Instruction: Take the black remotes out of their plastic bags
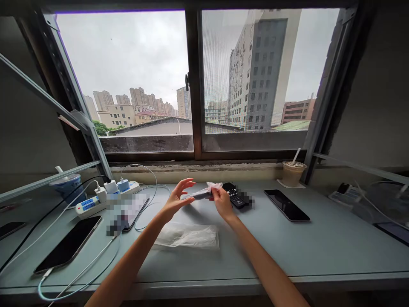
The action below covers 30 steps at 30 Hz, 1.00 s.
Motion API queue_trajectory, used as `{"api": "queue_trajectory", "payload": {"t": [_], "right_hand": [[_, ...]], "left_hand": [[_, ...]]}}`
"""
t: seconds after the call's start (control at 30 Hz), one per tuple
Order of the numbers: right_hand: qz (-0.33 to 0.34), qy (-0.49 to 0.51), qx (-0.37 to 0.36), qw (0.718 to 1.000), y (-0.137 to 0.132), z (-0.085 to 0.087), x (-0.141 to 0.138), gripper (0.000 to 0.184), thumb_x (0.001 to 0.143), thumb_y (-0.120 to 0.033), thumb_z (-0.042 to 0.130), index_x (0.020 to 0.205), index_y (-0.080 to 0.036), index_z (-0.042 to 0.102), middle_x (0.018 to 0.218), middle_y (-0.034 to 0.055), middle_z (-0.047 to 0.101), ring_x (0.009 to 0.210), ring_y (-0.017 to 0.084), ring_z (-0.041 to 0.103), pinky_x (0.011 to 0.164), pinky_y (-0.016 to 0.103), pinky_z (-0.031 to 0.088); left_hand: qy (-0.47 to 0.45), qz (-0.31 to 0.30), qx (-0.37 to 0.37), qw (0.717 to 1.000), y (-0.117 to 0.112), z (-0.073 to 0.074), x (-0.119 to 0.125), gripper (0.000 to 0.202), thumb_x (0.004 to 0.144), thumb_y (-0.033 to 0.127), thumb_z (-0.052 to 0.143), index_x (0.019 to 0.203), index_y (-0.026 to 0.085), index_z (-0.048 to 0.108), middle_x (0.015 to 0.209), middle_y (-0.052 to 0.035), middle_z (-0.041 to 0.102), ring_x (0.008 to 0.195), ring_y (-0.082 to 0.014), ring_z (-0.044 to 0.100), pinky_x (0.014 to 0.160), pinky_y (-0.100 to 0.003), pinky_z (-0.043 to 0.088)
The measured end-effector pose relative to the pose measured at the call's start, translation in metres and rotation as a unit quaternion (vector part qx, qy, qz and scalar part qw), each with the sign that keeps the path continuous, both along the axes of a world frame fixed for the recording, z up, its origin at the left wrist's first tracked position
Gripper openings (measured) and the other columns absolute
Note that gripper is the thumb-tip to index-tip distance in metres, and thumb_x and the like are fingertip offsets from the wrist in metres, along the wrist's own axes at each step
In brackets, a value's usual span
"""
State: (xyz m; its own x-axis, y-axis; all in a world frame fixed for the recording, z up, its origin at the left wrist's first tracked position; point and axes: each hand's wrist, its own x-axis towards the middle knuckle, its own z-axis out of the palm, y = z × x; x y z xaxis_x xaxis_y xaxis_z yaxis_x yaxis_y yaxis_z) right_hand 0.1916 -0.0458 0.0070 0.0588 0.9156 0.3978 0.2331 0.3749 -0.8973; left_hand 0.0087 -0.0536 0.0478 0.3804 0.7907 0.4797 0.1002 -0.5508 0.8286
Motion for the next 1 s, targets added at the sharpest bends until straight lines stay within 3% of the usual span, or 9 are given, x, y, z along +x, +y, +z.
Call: {"api": "queue_trajectory", "payload": {"t": [0.17,0.27,0.37,0.53,0.6,0.73,0.8,0.87,1.0], "right_hand": [[-0.040,0.146,0.000,0.988,-0.009,0.019,0.008,0.055,0.070,-0.070,0.037,0.092,-0.022,0.052,0.090,0.0110,0.066,0.080,0.027,0.062,0.065,0.039,0.050],[0.012,0.185,0.002,0.983,-0.016,0.026,0.005,0.050,0.070,-0.069,0.040,0.085,-0.022,0.047,0.086,0.0095,0.066,0.086,0.028,0.062,0.066,0.037,0.049],[0.076,0.163,0.005,0.984,-0.021,0.027,-0.002,0.046,0.071,-0.068,0.041,0.077,-0.022,0.045,0.093,0.0097,0.066,0.093,0.028,0.060,0.067,0.035,0.049],[0.152,0.162,0.004,0.975,-0.022,0.023,-0.010,0.037,0.077,-0.059,0.040,0.082,-0.023,0.046,0.113,0.0077,0.059,0.101,0.023,0.056,0.074,0.035,0.049],[0.171,0.171,-0.013,0.970,-0.020,0.023,-0.008,0.040,0.079,-0.059,0.036,0.091,-0.023,0.047,0.118,0.0078,0.056,0.104,0.023,0.055,0.076,0.037,0.049],[0.115,0.199,-0.048,0.972,-0.018,0.028,0.001,0.055,0.079,-0.063,0.023,0.114,-0.024,0.041,0.119,0.0088,0.053,0.099,0.023,0.057,0.070,0.038,0.053],[0.055,0.211,-0.041,0.975,-0.018,0.030,0.006,0.055,0.078,-0.062,0.028,0.120,-0.027,0.035,0.116,0.0073,0.054,0.092,0.021,0.059,0.067,0.036,0.055],[0.005,0.202,-0.020,0.979,-0.020,0.033,0.008,0.053,0.075,-0.057,0.040,0.118,-0.028,0.035,0.113,0.0060,0.054,0.086,0.019,0.061,0.065,0.034,0.055],[-0.023,0.121,-0.008,0.992,-0.023,0.032,0.004,0.045,0.069,-0.051,0.053,0.103,-0.022,0.048,0.104,0.0061,0.057,0.082,0.020,0.061,0.059,0.029,0.054]], "left_hand": [[0.078,0.042,0.069,0.994,0.001,-0.006,0.002,0.064,0.062,0.035,0.070,0.119,0.027,0.042,0.124,-0.0047,0.049,0.114,-0.0201,0.044,0.092,-0.034,0.033],[0.154,0.094,0.155,0.971,-0.001,-0.011,0.006,0.065,0.058,0.033,0.071,0.117,0.026,0.045,0.123,-0.0049,0.049,0.115,-0.0228,0.041,0.097,-0.038,0.028],[0.217,0.114,0.214,0.945,-0.004,-0.012,0.008,0.064,0.056,0.024,0.069,0.117,0.026,0.046,0.120,-0.0044,0.051,0.114,-0.0242,0.042,0.097,-0.038,0.028],[0.246,0.142,0.183,0.941,-0.007,-0.012,0.009,0.073,0.059,0.013,0.057,0.127,0.026,0.034,0.115,-0.0017,0.056,0.098,-0.0196,0.053,0.086,-0.032,0.038],[0.289,0.163,0.176,0.927,-0.005,-0.010,0.006,0.065,0.062,0.014,0.056,0.123,0.029,0.040,0.108,0.0006,0.060,0.090,-0.0188,0.056,0.083,-0.031,0.038],[0.347,0.215,0.201,0.890,0.000,-0.005,-0.003,0.038,0.073,0.026,0.056,0.111,0.030,0.052,0.102,0.0013,0.062,0.086,-0.0186,0.057,0.081,-0.030,0.035],[0.349,0.235,0.206,0.884,0.003,-0.003,-0.007,0.038,0.076,0.038,0.055,0.112,0.029,0.052,0.100,0.0001,0.062,0.086,-0.0190,0.057,0.080,-0.030,0.034],[0.351,0.244,0.212,0.879,0.005,-0.002,-0.009,0.044,0.074,0.047,0.056,0.113,0.027,0.051,0.097,-0.0009,0.062,0.086,-0.0197,0.057,0.079,-0.030,0.033],[0.359,0.241,0.220,0.875,0.007,-0.003,-0.011,0.040,0.076,0.044,0.054,0.113,0.027,0.051,0.096,-0.0009,0.062,0.085,-0.0186,0.057,0.079,-0.030,0.033]]}}
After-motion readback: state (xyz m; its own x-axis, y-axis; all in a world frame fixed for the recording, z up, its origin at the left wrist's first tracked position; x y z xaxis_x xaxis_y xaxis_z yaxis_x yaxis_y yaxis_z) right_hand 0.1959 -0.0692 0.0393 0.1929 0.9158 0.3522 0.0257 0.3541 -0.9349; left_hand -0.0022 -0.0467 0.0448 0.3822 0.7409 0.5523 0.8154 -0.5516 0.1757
